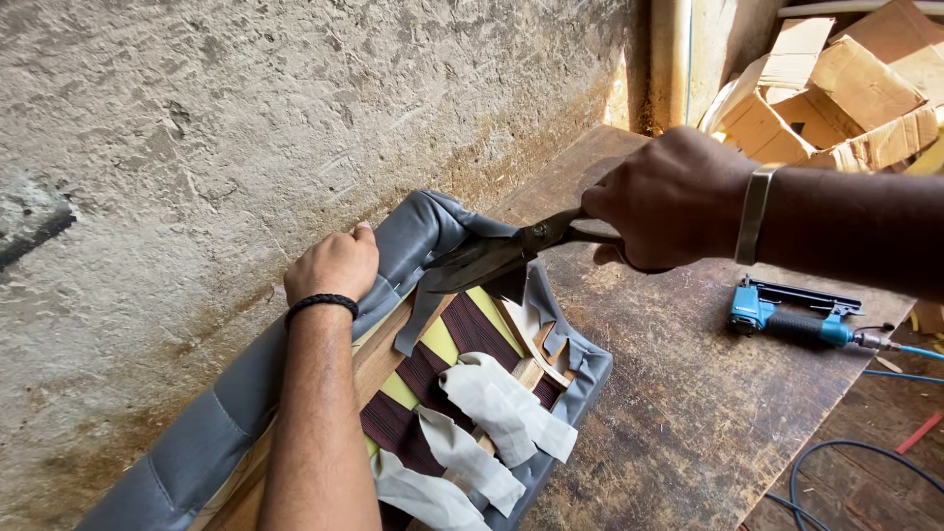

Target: The person trims excess gray upholstery fabric from a chair back using shears, then folds and staples the edges with a pneumatic staple gun. They repeatedly flip the chair to inspect the fit and continue trimming and stapling along the perimeter.

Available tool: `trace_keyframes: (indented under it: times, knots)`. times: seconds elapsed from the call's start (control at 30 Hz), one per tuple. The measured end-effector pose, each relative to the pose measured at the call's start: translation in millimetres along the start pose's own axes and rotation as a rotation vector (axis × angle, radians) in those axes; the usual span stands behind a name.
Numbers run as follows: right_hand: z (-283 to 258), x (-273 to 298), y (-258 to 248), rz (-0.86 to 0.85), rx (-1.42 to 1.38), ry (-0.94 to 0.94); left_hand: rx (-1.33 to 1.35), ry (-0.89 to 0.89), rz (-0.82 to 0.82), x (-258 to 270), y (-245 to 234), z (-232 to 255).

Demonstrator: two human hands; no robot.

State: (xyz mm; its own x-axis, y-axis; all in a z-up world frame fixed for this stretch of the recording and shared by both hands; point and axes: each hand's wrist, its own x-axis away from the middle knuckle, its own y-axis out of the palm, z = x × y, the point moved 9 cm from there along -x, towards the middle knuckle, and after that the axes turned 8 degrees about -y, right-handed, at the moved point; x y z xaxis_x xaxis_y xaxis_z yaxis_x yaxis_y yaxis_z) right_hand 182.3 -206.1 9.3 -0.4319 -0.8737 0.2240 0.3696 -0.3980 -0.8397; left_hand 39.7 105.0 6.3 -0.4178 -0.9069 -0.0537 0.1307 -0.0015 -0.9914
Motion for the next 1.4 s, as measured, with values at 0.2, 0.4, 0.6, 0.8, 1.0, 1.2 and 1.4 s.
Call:
trace_keyframes:
  times: [0.2, 0.4, 0.6, 0.8, 1.0, 1.2, 1.4]
  knots:
    - [6.0, 11.5, -21.3, 0.034, 0.066, 0.067, -0.01, 0.037, 0.008, -1.3, -0.4, 4.6]
    - [4.7, 22.9, -42.4, -0.032, 0.069, 0.104, -0.033, 0.02, -0.021, 0.9, 4.1, 4.3]
    - [-4.1, 31.4, -77.6, -0.012, 0.12, 0.072, -0.033, 0.04, -0.003, -2.2, 4.9, 6.1]
    - [-7.8, 33.9, -88.5, -0.037, 0.152, 0.086, -0.011, 0.054, -0.012, -6.1, 8.0, 5.0]
    - [-4.6, 25.7, -91.0, -0.012, 0.215, 0.066, -0.016, 0.055, 0.006, -10.4, 7.2, 5.8]
    - [-8.5, 13.1, -104.0, 0.069, 0.278, 0.017, -0.018, 0.057, 0.008, -15.6, 8.5, 5.1]
    - [-5.1, 1.9, -94.6, 0.035, 0.213, 0.02, -0.008, 0.013, -0.036, -16.7, 10.1, -4.3]
